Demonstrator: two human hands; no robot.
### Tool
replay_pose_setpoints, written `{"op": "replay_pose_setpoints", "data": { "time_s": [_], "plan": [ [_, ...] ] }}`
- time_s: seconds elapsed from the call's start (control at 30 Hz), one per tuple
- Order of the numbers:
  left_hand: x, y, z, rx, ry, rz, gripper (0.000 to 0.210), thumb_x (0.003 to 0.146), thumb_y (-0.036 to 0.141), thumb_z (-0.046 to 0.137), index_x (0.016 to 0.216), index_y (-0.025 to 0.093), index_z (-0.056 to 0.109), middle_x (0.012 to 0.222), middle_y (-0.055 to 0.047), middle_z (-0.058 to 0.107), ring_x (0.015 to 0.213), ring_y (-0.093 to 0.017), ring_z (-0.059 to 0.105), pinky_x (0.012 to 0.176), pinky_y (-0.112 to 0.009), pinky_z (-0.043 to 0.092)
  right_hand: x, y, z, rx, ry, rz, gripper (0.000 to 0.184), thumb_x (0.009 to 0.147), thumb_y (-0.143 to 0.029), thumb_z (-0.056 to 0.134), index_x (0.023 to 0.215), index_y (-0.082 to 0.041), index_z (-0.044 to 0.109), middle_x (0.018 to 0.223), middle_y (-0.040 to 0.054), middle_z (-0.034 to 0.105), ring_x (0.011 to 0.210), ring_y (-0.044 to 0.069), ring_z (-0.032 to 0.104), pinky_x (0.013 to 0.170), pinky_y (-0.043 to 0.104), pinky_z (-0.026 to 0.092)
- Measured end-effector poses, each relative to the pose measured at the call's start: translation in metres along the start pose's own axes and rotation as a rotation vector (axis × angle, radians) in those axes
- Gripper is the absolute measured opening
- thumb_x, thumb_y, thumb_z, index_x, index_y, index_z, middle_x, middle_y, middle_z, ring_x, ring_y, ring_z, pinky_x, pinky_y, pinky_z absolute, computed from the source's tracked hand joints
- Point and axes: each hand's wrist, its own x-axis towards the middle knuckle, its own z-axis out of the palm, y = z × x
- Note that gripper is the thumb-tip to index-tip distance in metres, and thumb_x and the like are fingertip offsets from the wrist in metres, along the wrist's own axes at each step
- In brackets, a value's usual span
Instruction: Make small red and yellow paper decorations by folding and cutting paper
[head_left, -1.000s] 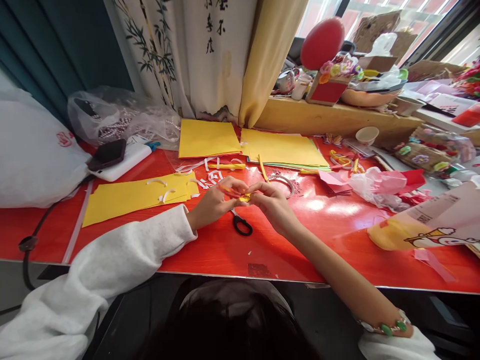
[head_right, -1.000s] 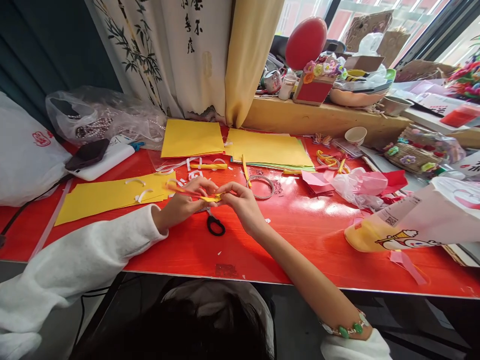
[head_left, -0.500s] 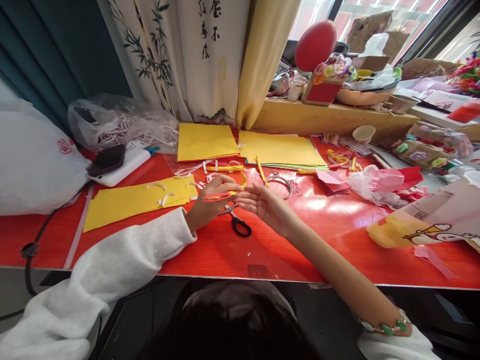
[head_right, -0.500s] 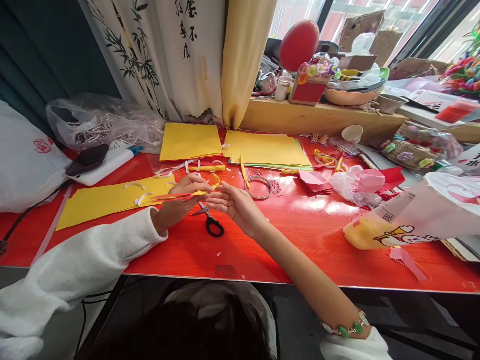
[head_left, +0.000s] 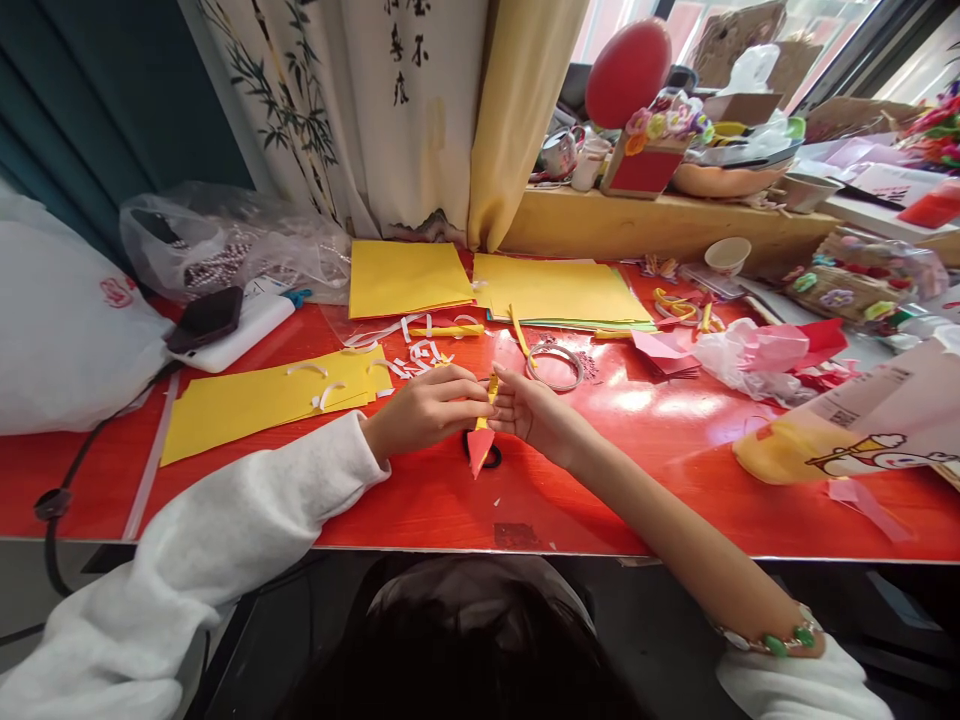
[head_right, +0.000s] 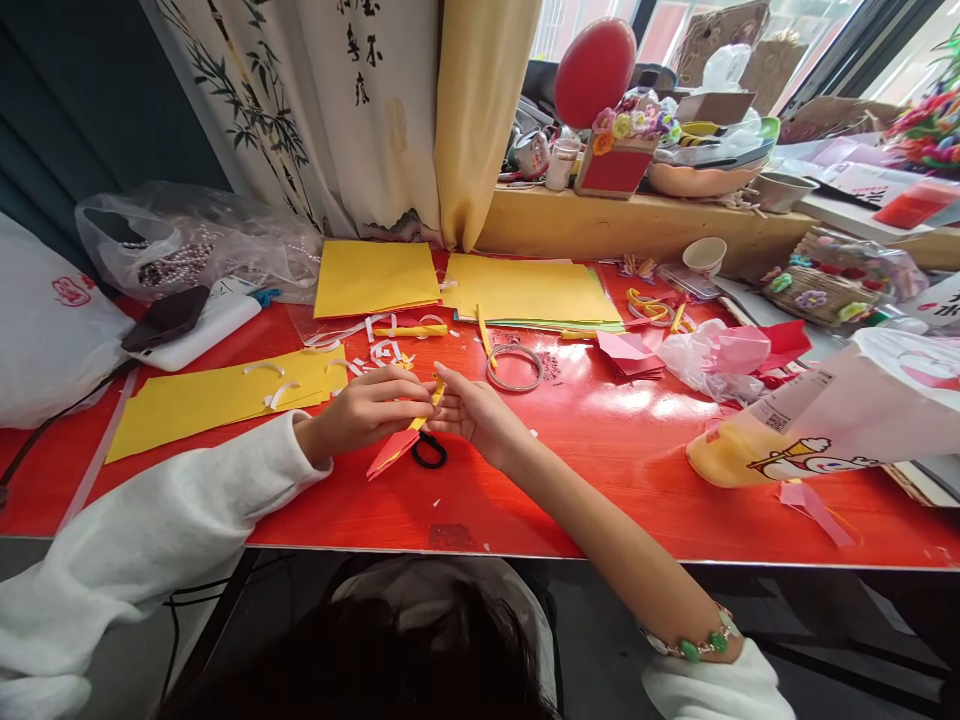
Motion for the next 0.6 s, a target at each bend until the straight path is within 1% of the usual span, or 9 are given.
{"op": "replay_pose_setpoints", "data": {
  "time_s": [0.07, 0.1, 0.2, 0.33, 0.5, 0.6],
  "plan": [
    [0.001, 0.001, -0.001, 0.040, 0.001, 0.056, 0.015, 0.087, 0.019, 0.054, 0.096, 0.021, 0.066, 0.092, -0.004, 0.071, 0.089, -0.017, 0.060, 0.078, -0.030, 0.051, -0.002, 0.000, 0.001, -0.009, 0.009, 0.005, 0.013, 0.085, -0.021, 0.057, 0.079, -0.013, 0.064, 0.062, 0.0020, 0.064, 0.053, 0.009, 0.061, 0.055, 0.017, 0.056],
    [0.001, 0.002, -0.002, 0.050, 0.004, 0.067, 0.015, 0.087, 0.018, 0.053, 0.097, 0.021, 0.064, 0.091, -0.003, 0.071, 0.087, -0.016, 0.060, 0.078, -0.029, 0.051, -0.003, -0.001, 0.001, -0.023, -0.004, 0.003, 0.012, 0.085, -0.017, 0.054, 0.080, -0.012, 0.064, 0.064, 0.0028, 0.065, 0.055, 0.009, 0.062, 0.056, 0.017, 0.056],
    [0.002, 0.004, -0.003, -0.006, 0.046, 0.026, 0.011, 0.087, 0.016, 0.053, 0.094, 0.018, 0.061, 0.087, -0.004, 0.069, 0.085, -0.015, 0.060, 0.077, -0.029, 0.052, -0.005, -0.002, 0.001, -0.082, -0.080, -0.031, 0.015, 0.083, -0.011, 0.051, 0.080, -0.009, 0.065, 0.069, 0.0059, 0.066, 0.062, 0.010, 0.065, 0.064, 0.019, 0.057],
    [0.001, 0.005, -0.001, -0.090, 0.086, -0.124, 0.005, 0.087, 0.020, 0.054, 0.089, 0.017, 0.058, 0.081, -0.005, 0.065, 0.081, -0.016, 0.057, 0.072, -0.028, 0.050, -0.006, -0.001, 0.001, -0.178, -0.119, -0.143, 0.011, 0.079, -0.014, 0.056, 0.079, -0.009, 0.066, 0.076, 0.0066, 0.068, 0.066, 0.012, 0.066, 0.077, 0.025, 0.057],
    [0.001, 0.009, 0.004, -0.134, 0.115, -0.343, 0.010, 0.090, 0.022, 0.049, 0.084, 0.016, 0.055, 0.081, -0.004, 0.059, 0.077, -0.014, 0.055, 0.067, -0.026, 0.046, -0.005, 0.000, 0.006, -0.314, -0.113, -0.292, 0.008, 0.078, -0.019, 0.060, 0.082, -0.013, 0.063, 0.074, 0.0014, 0.065, 0.072, 0.012, 0.067, 0.083, 0.029, 0.055],
    [0.002, 0.011, 0.007, -0.182, 0.123, -0.450, 0.011, 0.090, 0.024, 0.048, 0.082, 0.017, 0.053, 0.080, -0.002, 0.054, 0.074, -0.013, 0.053, 0.065, -0.024, 0.045, -0.002, 0.003, 0.005, -0.402, -0.113, -0.371, 0.014, 0.080, -0.025, 0.060, 0.089, -0.014, 0.061, 0.076, 0.0011, 0.065, 0.075, 0.015, 0.068, 0.085, 0.034, 0.054]
  ]
}}
